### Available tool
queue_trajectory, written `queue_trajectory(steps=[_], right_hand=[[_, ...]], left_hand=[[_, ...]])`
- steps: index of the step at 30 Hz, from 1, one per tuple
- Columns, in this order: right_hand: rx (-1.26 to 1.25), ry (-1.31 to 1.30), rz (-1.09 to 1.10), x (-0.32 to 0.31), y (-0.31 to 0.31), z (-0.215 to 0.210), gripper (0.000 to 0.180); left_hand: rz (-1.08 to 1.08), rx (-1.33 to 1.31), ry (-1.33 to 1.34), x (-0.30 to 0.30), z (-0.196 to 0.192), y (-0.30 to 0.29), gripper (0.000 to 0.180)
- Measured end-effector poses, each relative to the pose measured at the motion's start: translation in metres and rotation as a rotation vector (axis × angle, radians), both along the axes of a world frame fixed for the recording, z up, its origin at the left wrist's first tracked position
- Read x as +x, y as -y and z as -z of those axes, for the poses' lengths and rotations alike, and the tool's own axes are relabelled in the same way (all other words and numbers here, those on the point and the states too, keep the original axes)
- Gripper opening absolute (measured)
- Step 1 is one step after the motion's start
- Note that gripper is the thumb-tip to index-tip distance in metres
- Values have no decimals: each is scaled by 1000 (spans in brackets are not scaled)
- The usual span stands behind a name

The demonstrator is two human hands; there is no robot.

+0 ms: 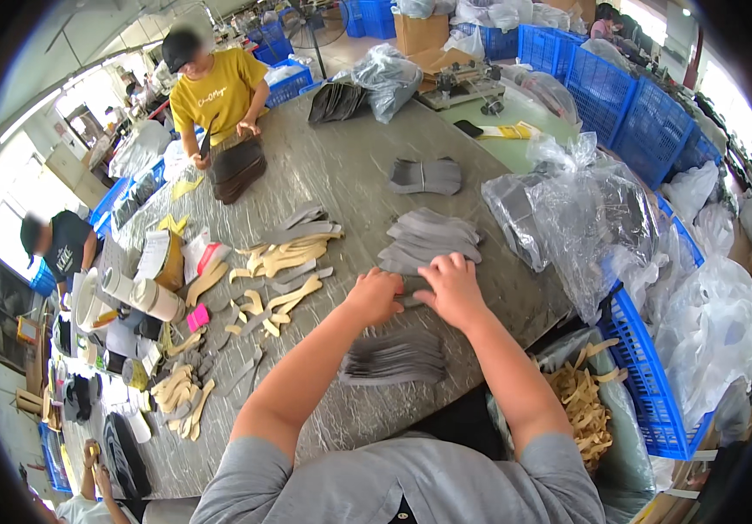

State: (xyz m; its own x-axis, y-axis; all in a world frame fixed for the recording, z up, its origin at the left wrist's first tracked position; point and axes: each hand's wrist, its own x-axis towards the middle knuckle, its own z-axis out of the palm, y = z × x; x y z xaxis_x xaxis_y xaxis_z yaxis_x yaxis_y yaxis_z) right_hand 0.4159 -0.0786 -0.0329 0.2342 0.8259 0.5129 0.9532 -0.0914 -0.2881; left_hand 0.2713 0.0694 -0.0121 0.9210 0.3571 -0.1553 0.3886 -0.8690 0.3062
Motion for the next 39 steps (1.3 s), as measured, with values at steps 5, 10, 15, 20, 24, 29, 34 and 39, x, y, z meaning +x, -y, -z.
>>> queue_trajectory(steps=[5,10,15,20,24,29,34,39], right_hand=[[-39,-52,68,-4,4,13,21],[28,-52,57,-2,3,19,20],[-14,0,47,-8,5,14,22],[-62,44,16,-19,17,15,23],[-22,57,23,-21,24,15,23],[-41,-102,65,-20,25,19,26],[-70,-176,147,-17,28,15,28],[-131,-302,183,-11,29,20,32]], left_hand=[[66,206,90,25,-24,-3,52],[211,154,24,51,-22,-27,77],[132,11,-111,67,-11,-39,72],[134,25,-105,63,-6,-40,61],[88,-60,-43,53,-3,-31,60],[158,-188,-82,50,4,-33,51],[91,-300,96,36,13,-27,41],[-12,-424,161,25,8,-18,36]])
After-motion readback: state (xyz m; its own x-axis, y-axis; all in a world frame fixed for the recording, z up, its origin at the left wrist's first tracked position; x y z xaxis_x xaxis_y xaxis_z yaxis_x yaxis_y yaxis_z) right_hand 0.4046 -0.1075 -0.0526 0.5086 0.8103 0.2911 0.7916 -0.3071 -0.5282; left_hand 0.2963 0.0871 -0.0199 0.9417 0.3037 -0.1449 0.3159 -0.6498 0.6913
